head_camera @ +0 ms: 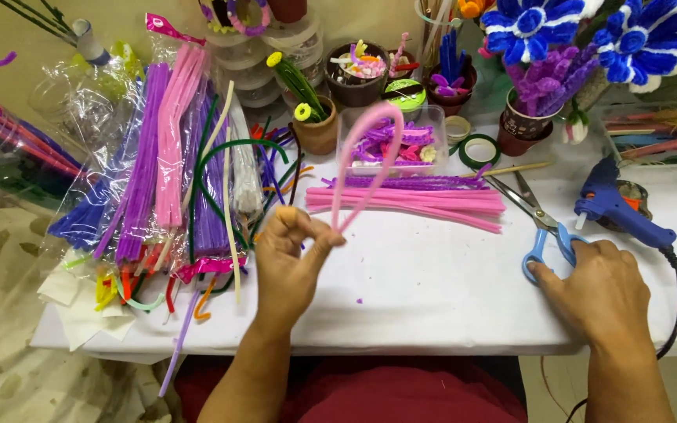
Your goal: Assembling decorative floral shapes by bending, twisting, and cutting colorful pipe cleaners.
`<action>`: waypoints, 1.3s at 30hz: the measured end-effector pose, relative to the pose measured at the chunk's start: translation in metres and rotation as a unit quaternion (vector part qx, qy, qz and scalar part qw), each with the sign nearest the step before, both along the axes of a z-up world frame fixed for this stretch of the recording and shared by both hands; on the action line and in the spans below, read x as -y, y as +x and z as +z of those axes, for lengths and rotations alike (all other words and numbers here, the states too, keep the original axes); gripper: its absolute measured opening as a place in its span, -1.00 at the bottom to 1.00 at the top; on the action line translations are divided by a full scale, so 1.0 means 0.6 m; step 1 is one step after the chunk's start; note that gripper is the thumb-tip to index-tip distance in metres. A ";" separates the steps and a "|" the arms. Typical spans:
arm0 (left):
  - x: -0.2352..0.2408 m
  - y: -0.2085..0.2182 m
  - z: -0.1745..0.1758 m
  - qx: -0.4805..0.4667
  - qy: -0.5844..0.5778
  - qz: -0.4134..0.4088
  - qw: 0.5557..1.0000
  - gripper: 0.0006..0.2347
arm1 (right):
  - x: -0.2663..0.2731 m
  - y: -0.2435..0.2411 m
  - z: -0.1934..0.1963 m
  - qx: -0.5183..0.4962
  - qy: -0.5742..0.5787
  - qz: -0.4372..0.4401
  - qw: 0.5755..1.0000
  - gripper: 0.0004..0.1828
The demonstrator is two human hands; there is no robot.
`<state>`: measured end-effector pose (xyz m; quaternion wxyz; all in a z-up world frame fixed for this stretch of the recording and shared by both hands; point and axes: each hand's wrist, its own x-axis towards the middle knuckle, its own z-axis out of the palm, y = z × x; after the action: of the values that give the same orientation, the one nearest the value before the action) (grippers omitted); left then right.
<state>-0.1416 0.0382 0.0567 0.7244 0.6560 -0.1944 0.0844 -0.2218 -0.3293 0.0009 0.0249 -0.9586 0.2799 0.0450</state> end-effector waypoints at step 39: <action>-0.009 -0.040 -0.140 0.065 0.188 0.056 0.978 -0.82 | -0.163 -0.036 -0.092 0.025 0.881 0.078 0.466 -0.12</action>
<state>-0.1658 0.0436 -0.0271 0.5679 0.7837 -0.2161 0.1291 -0.2436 -0.2312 -0.0542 0.8596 -0.4479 0.0158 0.2455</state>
